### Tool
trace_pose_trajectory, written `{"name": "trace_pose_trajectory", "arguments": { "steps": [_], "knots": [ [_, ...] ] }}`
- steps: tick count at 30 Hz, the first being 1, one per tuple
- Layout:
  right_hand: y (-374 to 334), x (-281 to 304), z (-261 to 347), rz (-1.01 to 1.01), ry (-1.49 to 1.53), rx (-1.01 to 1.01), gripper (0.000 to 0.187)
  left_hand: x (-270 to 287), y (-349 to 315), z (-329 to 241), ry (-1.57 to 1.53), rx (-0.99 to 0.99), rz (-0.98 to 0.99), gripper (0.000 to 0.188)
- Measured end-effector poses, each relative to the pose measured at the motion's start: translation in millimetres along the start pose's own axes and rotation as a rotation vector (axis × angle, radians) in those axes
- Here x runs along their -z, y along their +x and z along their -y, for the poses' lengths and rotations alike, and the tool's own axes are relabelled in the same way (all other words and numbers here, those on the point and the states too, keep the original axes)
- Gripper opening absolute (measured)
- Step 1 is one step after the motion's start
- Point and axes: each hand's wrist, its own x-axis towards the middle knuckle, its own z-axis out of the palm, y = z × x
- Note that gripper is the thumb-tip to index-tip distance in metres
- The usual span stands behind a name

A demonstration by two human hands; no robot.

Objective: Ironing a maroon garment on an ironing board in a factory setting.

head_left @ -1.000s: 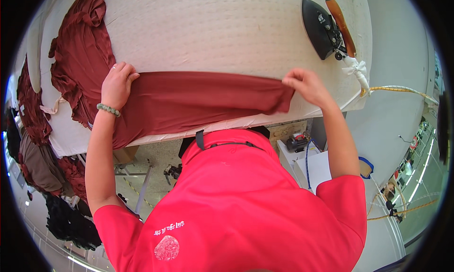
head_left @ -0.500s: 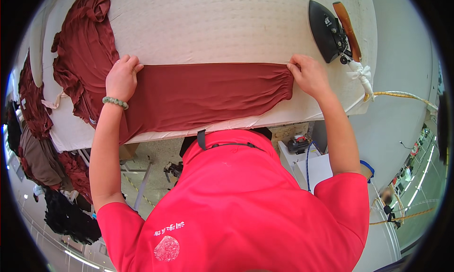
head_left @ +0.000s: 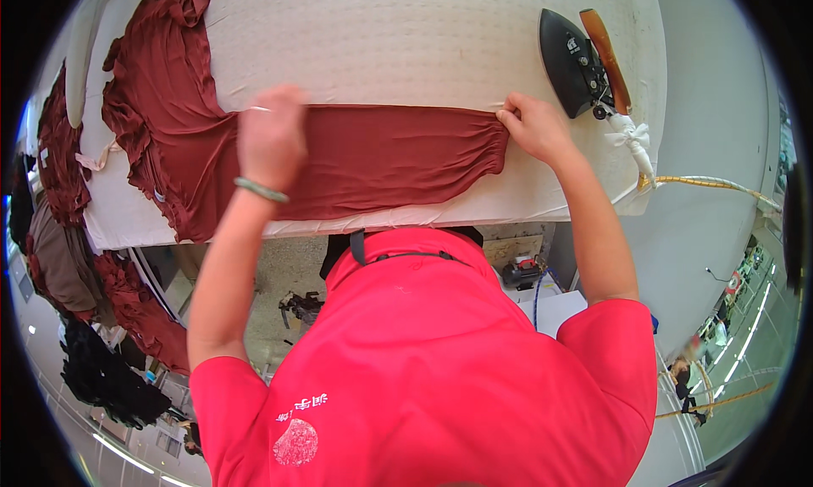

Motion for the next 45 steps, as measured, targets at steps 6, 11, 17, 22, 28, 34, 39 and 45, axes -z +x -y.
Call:
{"name": "trace_pose_trajectory", "arguments": {
  "steps": [6, 11, 17, 22, 28, 34, 39, 45],
  "knots": [
    [1, 6, 0, 0.067, -0.041, 0.019, 0.027, -49, 2, -165, -0.299, -0.122, 0.138, 0.049],
    [3, 8, -1, 0.106, -0.053, 0.023, 0.029, -53, 6, -176, -0.258, -0.034, 0.156, 0.050],
    [5, 10, -7, 0.118, -0.029, 0.054, 0.029, -54, 11, -187, -0.238, -0.010, 0.151, 0.051],
    [10, 8, -12, 0.124, -0.018, 0.067, 0.030, -65, 28, -225, -0.256, -0.126, 0.181, 0.052],
    [-1, 17, -10, 0.057, -0.127, 0.040, 0.028, -66, 40, -252, -0.196, -0.118, 0.273, 0.058],
    [0, 92, -42, -0.755, -0.285, 0.202, 0.034, -65, 44, -260, -0.101, -0.134, 0.293, 0.057],
    [32, 96, -41, -0.485, -0.144, -0.318, 0.043, -66, 45, -269, -0.001, -0.162, 0.293, 0.055],
    [45, 74, -8, -0.407, -0.243, 0.401, 0.046, -72, 41, -268, 0.061, -0.170, 0.290, 0.053]
  ]
}}
